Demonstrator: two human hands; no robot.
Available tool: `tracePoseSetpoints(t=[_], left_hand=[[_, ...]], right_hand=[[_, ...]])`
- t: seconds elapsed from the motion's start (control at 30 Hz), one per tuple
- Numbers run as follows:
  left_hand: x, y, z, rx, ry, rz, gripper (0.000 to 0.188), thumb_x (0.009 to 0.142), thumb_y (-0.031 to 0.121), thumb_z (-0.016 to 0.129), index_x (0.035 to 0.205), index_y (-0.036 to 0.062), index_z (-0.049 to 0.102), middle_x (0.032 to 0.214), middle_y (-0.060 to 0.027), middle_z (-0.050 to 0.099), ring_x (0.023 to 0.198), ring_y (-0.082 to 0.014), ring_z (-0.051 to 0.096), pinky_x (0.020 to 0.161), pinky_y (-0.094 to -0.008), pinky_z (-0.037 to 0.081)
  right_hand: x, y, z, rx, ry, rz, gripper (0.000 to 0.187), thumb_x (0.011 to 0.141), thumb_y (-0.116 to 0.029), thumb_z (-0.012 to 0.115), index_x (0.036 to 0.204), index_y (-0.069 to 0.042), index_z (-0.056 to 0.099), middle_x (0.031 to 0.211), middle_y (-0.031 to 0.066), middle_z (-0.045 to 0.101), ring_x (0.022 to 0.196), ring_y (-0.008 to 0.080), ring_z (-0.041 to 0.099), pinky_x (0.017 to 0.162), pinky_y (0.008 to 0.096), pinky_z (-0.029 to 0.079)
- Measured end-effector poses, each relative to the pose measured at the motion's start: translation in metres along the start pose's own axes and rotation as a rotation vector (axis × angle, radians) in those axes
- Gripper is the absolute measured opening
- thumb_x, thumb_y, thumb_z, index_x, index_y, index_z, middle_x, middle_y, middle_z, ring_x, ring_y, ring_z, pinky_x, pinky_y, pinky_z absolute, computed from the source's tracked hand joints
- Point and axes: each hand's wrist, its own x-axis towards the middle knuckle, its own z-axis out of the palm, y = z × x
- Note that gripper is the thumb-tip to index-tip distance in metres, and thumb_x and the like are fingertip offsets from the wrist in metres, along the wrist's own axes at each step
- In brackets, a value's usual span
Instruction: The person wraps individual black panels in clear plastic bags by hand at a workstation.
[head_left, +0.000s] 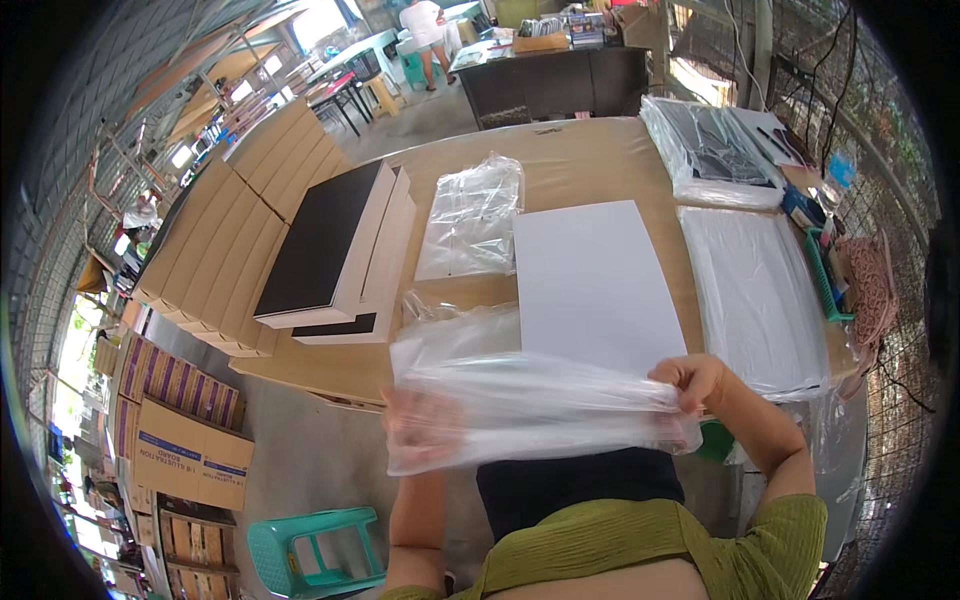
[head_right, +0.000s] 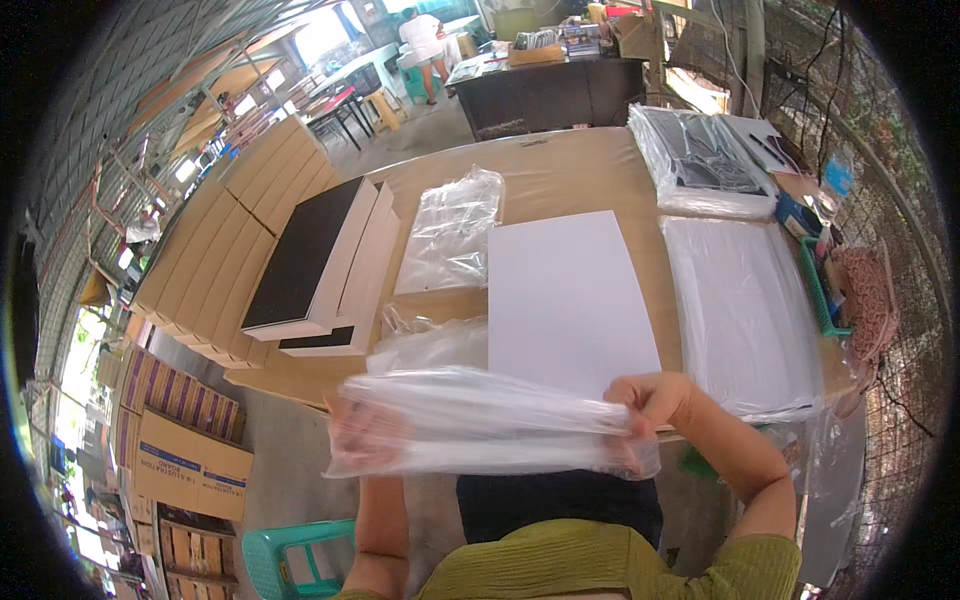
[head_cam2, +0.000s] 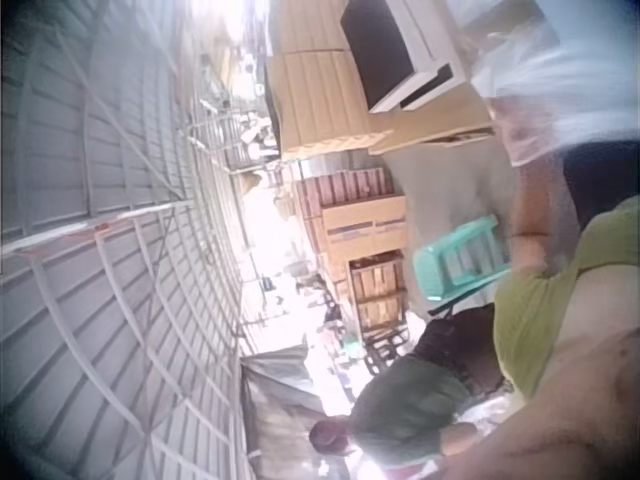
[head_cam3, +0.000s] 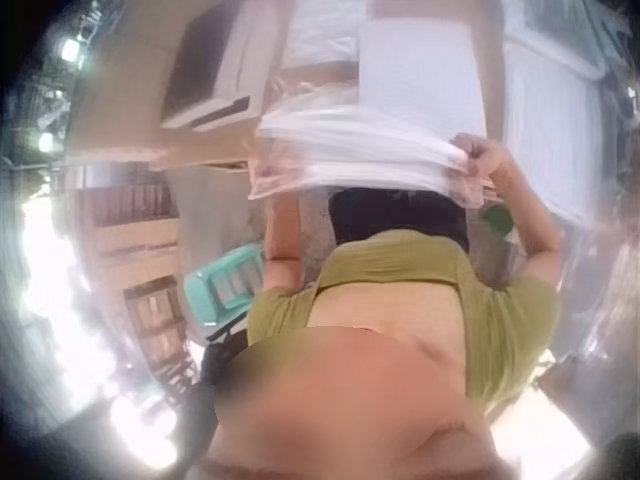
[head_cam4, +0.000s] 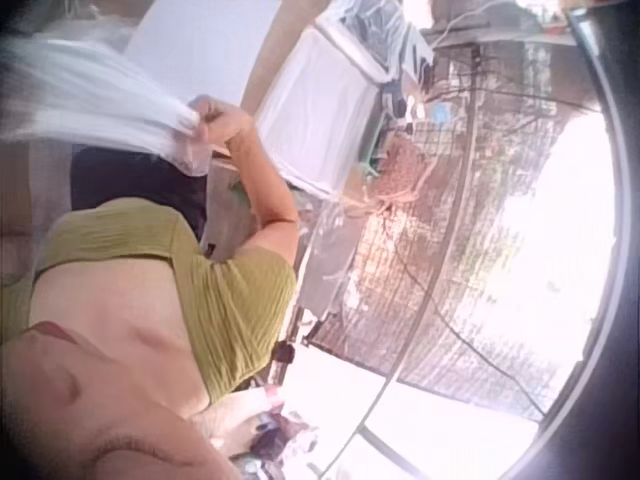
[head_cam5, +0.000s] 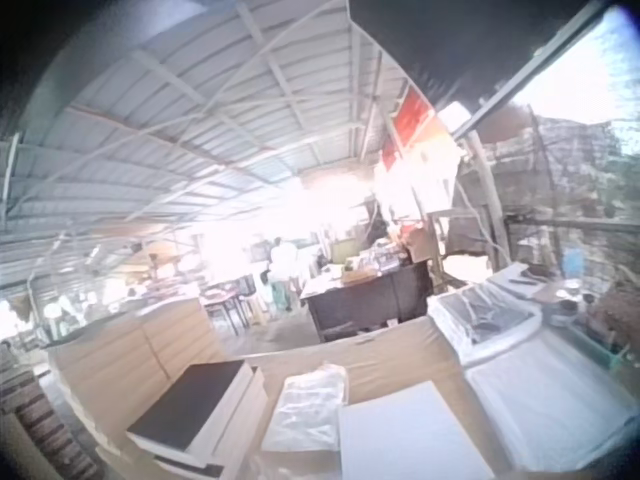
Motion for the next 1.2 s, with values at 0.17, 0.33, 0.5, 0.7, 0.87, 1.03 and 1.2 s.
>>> tracePoseSetpoints(t=[0.17,0.33,0.5,0.7,0.87,1.03,1.2], left_hand=[[-0.007,-0.009,-0.034,-0.035,0.304,-0.063,0.032,0.085,0.015,0.070,0.114,0.0064,0.059,0.078,-0.0043,0.061,0.065,-0.0179,0.056,0.058,-0.0310,0.047],[0.004,-0.091,-0.024,1.090,0.997,-0.166,0.036,0.085,0.009,0.066,0.120,0.0041,0.059,0.093,-0.0126,0.060,0.072,-0.0193,0.058,0.060,-0.0312,0.048],[0.011,-0.111,-0.015,1.438,0.876,-0.181,0.049,0.082,-0.003,0.058,0.130,0.0003,0.053,0.122,-0.0235,0.043,0.092,-0.0268,0.060,0.080,-0.0321,0.050],[0.015,-0.091,0.018,1.622,0.799,-0.261,0.056,0.076,-0.010,0.052,0.131,-0.0008,0.053,0.126,-0.0236,0.041,0.106,-0.0326,0.056,0.090,-0.0347,0.047],[0.012,-0.077,0.045,1.442,0.910,-0.402,0.057,0.078,-0.011,0.052,0.134,-0.0011,0.049,0.125,-0.0204,0.045,0.099,-0.0299,0.063,0.093,-0.0331,0.045],[0.014,-0.040,0.067,0.756,0.893,-0.394,0.076,0.077,-0.009,0.052,0.148,0.0020,0.027,0.141,-0.0148,0.041,0.101,-0.0236,0.064,0.089,-0.0310,0.048],[0.014,-0.027,0.062,-0.130,0.569,0.111,0.084,0.076,0.000,0.051,0.151,0.0019,0.015,0.155,-0.0168,0.022,0.116,-0.0236,0.057,0.097,-0.0354,0.044]], right_hand=[[-0.012,0.012,0.041,0.138,0.602,-0.334,0.011,0.074,-0.005,0.069,0.067,0.001,0.062,0.069,0.0131,0.063,0.059,0.0198,0.061,0.055,0.0339,0.048],[-0.015,0.042,0.038,-0.725,1.501,-0.161,0.015,0.069,0.001,0.058,0.082,0.004,0.063,0.061,0.0056,0.054,0.049,0.0110,0.048,0.048,0.0270,0.039],[-0.022,0.064,0.034,-1.400,1.697,0.219,0.032,0.071,-0.003,0.062,0.102,0.003,0.067,0.093,0.0190,0.056,0.083,0.0322,0.060,0.071,0.0391,0.049],[-0.020,0.056,0.056,-1.439,1.645,0.299,0.034,0.070,-0.003,0.062,0.103,0.004,0.067,0.095,0.0202,0.058,0.086,0.0379,0.060,0.076,0.0434,0.048],[-0.017,0.051,0.077,-1.330,1.645,0.207,0.021,0.070,-0.002,0.061,0.089,0.005,0.067,0.085,0.0163,0.060,0.074,0.0311,0.062,0.067,0.0364,0.049],[-0.043,0.042,0.072,-0.416,1.582,0.043,0.020,0.067,-0.004,0.064,0.085,0.004,0.062,0.083,0.0107,0.062,0.071,0.0201,0.061,0.063,0.0288,0.047],[0.003,0.021,0.088,-0.334,1.364,-0.780,0.040,0.071,-0.020,0.071,0.102,0.000,0.055,0.091,0.0122,0.063,0.082,0.0219,0.061,0.089,0.0346,0.045]])
